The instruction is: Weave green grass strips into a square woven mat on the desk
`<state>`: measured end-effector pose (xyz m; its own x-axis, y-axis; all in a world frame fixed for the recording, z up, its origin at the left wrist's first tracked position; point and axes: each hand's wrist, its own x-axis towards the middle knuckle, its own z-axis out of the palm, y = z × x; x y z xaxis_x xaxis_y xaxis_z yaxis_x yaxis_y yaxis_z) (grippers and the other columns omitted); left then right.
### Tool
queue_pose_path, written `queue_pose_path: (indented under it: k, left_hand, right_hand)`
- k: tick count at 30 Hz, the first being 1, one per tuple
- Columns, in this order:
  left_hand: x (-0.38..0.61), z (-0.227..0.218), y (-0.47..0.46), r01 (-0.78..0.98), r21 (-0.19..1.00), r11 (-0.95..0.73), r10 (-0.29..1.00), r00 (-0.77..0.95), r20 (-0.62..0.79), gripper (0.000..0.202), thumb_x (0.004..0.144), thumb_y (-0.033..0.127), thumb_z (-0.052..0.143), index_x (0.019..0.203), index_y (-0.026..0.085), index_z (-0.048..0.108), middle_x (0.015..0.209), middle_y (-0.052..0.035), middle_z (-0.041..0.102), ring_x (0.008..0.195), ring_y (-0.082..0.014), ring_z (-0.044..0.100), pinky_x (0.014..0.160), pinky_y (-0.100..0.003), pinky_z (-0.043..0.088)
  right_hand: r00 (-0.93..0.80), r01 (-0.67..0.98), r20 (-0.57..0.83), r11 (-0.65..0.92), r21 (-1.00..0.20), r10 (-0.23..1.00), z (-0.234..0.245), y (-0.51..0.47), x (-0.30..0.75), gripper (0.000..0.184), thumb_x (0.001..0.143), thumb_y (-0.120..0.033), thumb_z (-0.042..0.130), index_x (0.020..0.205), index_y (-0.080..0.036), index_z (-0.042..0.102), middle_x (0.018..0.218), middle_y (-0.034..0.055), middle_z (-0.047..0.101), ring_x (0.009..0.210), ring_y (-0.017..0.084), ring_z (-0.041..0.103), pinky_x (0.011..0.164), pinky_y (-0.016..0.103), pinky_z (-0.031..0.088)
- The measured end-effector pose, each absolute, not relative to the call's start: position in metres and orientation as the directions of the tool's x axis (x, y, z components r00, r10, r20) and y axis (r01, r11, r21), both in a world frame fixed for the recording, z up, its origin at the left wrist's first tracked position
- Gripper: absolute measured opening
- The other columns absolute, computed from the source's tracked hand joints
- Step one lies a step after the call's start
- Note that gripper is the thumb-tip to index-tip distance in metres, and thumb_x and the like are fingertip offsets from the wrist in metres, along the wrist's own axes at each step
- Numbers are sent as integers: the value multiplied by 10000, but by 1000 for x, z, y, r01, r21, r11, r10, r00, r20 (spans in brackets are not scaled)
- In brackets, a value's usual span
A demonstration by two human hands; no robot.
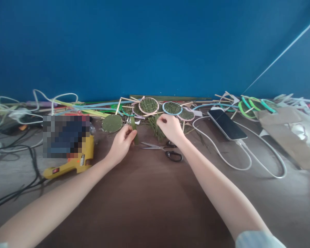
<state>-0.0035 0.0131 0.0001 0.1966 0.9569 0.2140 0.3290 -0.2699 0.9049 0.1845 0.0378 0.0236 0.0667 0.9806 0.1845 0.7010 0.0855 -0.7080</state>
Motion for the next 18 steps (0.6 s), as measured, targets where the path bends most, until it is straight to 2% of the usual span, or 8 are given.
queue_pose_path:
  k: [3, 6, 10, 14, 18]
  left_hand:
    - [-3, 0, 13, 324, 913, -248, 963, 187, 195, 210, 863, 327, 458, 707, 200, 400, 556, 66, 441, 485, -94, 485, 562, -233, 361]
    - [-3, -1, 14, 332, 908, -254, 962, 179, 204, 194, 854, 328, 468, 717, 197, 424, 586, 58, 471, 504, -95, 504, 557, -228, 375]
    - [-2, -1, 14, 330, 909, -255, 963, 176, 206, 191, 838, 314, 483, 698, 200, 422, 557, 59, 476, 505, -100, 499, 545, -225, 377]
    - [-2, 2, 13, 366, 902, -231, 970, 163, 182, 176, 835, 298, 480, 701, 205, 417, 433, 87, 423, 435, -100, 466, 537, -230, 361]
    - [-2, 2, 14, 356, 910, -213, 973, 166, 163, 154, 812, 296, 496, 708, 204, 430, 446, 79, 479, 432, -100, 475, 514, -229, 352]
  right_hand:
    - [-38, 780, 179, 141, -610, 983, 23, 40, 192, 109, 671, -203, 507, 579, -174, 557, 588, 0, 565, 577, 120, 480, 610, 257, 363]
    - [-67, 809, 152, 143, -570, 986, 21, 40, 193, 59, 644, -203, 551, 591, -177, 551, 609, 4, 570, 576, 121, 483, 601, 260, 372]
    - [-3, 805, 156, 95, -585, 988, 23, 40, 194, 35, 648, -199, 549, 620, -178, 553, 611, 10, 571, 570, 127, 496, 592, 268, 383]
    - [45, 794, 121, 38, -607, 992, 30, 38, 196, 57, 660, -169, 520, 646, -173, 576, 626, 29, 604, 587, 142, 531, 611, 276, 399]
    - [56, 803, 86, 6, -596, 995, 34, 36, 194, 107, 681, -148, 485, 687, -169, 590, 612, 30, 616, 602, 152, 552, 640, 283, 408]
